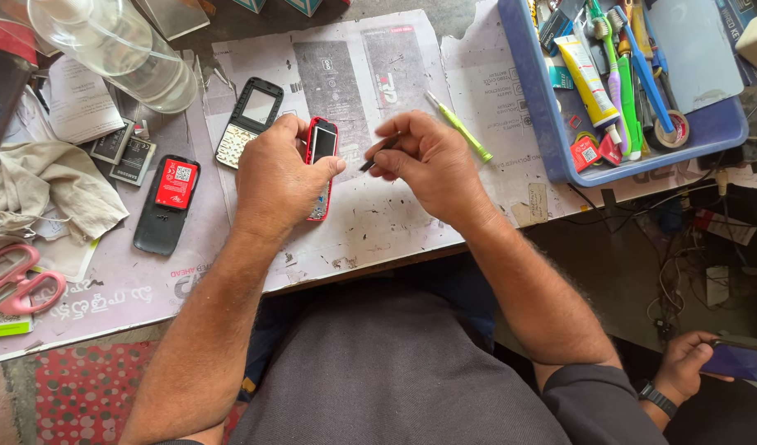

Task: The person uses a green screwdriver to manipulate a small black component, then switches to a yellow screwdriver to adjust a screw. They handle a red mobile phone, remove its screen, and reattach it. The person also handles a black mobile phone and a battery.

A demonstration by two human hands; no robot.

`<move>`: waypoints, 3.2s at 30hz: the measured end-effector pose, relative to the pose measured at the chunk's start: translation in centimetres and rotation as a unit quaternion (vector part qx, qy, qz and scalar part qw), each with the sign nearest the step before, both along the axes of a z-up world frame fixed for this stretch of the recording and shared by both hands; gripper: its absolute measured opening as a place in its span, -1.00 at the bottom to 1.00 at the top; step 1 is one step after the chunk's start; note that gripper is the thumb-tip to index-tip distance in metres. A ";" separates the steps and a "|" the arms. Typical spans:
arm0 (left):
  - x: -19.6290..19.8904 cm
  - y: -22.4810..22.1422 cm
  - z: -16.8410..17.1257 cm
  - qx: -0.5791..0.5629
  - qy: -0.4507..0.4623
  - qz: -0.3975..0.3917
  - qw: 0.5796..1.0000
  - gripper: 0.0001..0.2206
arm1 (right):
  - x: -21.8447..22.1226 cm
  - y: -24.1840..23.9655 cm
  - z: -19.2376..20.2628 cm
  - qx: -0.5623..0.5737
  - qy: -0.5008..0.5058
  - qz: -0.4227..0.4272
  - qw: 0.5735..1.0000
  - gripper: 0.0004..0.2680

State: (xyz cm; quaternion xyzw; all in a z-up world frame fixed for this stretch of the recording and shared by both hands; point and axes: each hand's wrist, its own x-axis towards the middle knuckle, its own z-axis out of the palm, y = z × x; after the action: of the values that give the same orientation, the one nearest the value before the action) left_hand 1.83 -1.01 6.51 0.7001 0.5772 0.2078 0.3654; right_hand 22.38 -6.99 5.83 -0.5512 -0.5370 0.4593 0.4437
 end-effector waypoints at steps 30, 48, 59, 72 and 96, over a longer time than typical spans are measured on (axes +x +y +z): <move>-1.9 0.0 -3.2 -0.332 -0.650 0.031 0.683 -0.52 | -0.9 -1.3 -0.1 -0.026 0.029 0.028 0.999 -0.87; -1.1 -0.5 -3.8 -0.300 -0.658 0.003 0.690 -0.44 | -3.1 -0.2 -1.1 0.065 0.191 -0.074 0.977 -0.86; -0.6 -0.9 -3.2 -0.300 -0.618 -0.023 0.726 -0.41 | -3.1 0.5 -2.0 0.179 0.099 -0.093 0.974 -0.84; -0.4 -1.3 -3.4 -0.304 -0.565 -0.020 0.766 -0.38 | -2.6 0.8 -2.2 0.186 0.125 -0.121 0.967 -0.80; -0.1 -1.5 -3.3 -0.262 -0.561 -0.054 0.784 -0.37 | -3.1 1.2 -1.5 0.229 0.004 -0.134 0.964 -0.79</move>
State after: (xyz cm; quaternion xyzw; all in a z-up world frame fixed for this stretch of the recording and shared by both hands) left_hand 1.76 -2.48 3.24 0.3677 0.2639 0.3847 0.8045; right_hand 19.31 -5.82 4.36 -0.4999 -0.5471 0.2627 0.6179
